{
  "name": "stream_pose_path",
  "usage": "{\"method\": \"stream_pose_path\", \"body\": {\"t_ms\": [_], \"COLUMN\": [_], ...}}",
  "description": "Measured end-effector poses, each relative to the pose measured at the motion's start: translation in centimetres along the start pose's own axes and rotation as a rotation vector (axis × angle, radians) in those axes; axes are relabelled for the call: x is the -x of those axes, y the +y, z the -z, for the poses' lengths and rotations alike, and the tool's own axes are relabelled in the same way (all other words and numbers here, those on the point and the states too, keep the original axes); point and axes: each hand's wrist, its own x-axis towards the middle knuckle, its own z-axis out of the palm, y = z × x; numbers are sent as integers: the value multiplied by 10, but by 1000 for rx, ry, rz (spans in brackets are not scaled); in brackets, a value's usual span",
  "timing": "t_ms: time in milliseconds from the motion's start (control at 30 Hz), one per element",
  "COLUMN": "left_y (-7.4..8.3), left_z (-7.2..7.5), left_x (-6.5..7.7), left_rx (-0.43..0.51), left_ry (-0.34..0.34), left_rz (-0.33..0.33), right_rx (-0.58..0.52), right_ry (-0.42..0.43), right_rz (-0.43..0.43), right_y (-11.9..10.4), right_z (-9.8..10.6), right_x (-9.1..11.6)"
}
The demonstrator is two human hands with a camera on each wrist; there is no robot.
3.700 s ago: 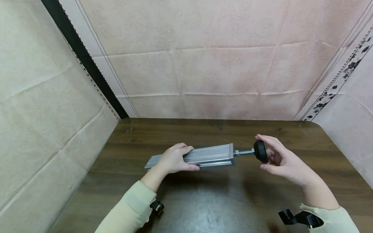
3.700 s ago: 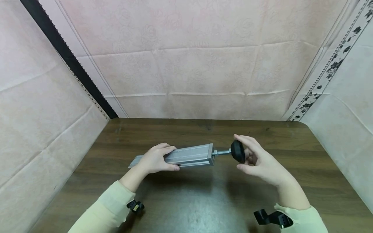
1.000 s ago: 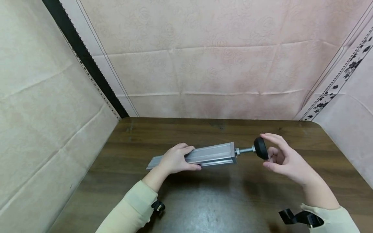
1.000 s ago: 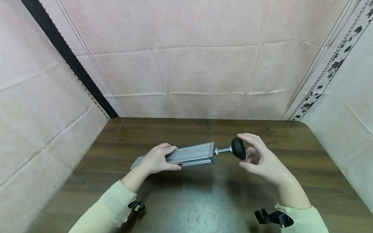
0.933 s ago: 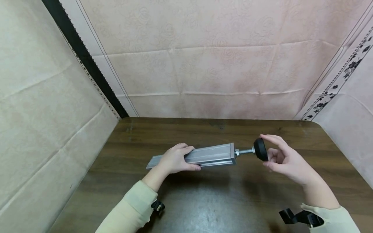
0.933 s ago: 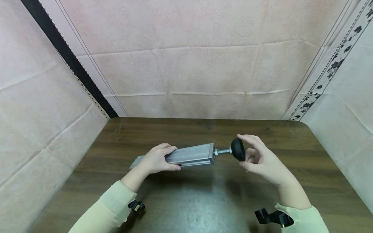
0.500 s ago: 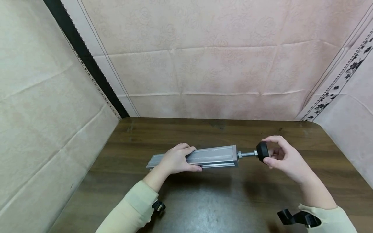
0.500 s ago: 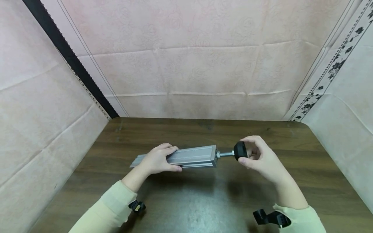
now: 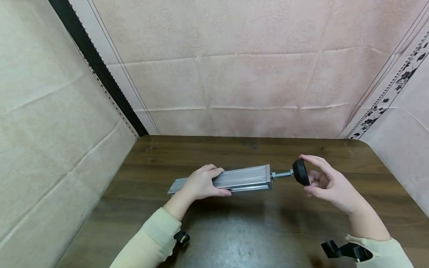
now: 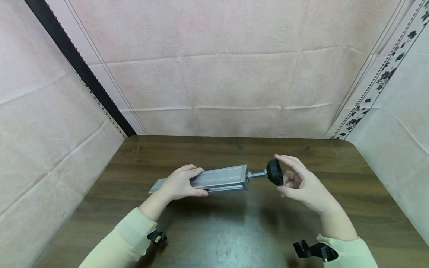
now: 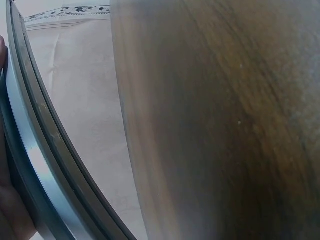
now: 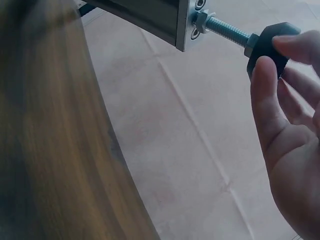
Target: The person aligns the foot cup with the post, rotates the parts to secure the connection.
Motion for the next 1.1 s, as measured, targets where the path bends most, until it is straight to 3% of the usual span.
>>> {"method": "stream_pose_path", "body": {"t_ms": [267,400,500,700,833,1100], "left_y": [1,1,1,0,1,4], "left_z": [1,-1,-1,0,0,2], "left_x": [0,0,0,1,1,1], "left_rx": [-17,-26,-25,0,6,-8], "left_ry": [-13,-17,-14,-15,-14,-19], "left_rz": [-7,-9,-7,1,3,-11], "right_rx": [121,100,58,-127,-165,-67], "right_ry": [131,161,122,-71,-93,52], "right_rz": [-25,-14,51,186,141,-18], "right_y": [5,8,9,13,12,8], "right_z": [-2,-4,-4,2,4,3], "right_x": [-2,-3,-3,-3,0,1]}}
